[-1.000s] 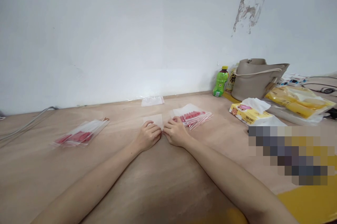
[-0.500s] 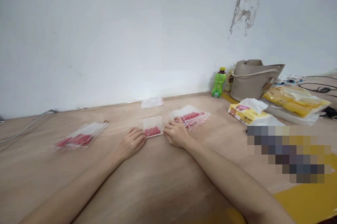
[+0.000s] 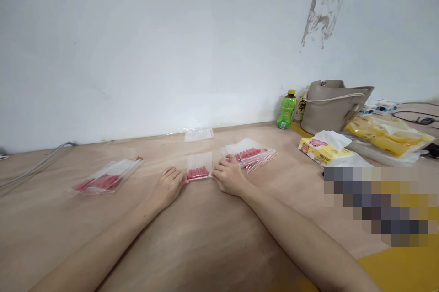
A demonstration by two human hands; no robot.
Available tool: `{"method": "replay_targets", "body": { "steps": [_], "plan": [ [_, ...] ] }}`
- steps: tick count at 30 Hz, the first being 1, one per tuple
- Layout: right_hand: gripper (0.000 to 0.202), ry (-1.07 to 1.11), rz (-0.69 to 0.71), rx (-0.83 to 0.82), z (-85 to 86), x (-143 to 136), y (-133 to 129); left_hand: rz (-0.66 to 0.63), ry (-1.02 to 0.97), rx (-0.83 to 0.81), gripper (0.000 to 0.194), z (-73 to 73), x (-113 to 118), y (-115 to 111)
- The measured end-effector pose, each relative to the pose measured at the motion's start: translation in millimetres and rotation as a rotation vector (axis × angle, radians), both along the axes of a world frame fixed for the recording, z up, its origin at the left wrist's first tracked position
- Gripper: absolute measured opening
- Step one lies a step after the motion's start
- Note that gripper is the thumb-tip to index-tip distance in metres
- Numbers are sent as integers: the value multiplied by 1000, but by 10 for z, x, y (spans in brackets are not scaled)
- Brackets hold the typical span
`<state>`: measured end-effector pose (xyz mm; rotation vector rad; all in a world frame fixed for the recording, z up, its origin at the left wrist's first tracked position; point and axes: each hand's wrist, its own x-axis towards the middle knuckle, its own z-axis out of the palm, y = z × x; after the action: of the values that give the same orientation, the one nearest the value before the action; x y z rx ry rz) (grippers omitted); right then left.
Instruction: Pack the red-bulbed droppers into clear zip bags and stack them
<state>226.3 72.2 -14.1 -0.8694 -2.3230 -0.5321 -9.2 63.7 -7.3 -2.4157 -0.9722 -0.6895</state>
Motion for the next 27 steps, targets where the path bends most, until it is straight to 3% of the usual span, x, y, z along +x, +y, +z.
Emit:
{"method": "replay_targets", "body": {
  "steps": [10, 13, 17, 19, 23, 27],
  "plan": [
    [17, 41, 45, -102, -24, -89, -55, -77, -33, -114, 18, -17, -19, -54],
    [18, 45, 52, -134, -61, -165, -42, -40, -96, -122, 23, 12, -46, -120],
    [20, 39, 49, -38, 15, -113, 37, 57, -171, -93, 25, 56, -246, -180],
    [22, 62, 31, -22, 104, -2, 86, 143, -166, -50, 24, 65, -434, -202],
    [17, 15, -131, -115, 295, 306, 114, 447, -59, 108, 26, 82, -878, -284],
    [20, -43, -268, -70, 397, 490, -12, 746, -51, 180, 44, 143, -1266, -338]
  ]
}}
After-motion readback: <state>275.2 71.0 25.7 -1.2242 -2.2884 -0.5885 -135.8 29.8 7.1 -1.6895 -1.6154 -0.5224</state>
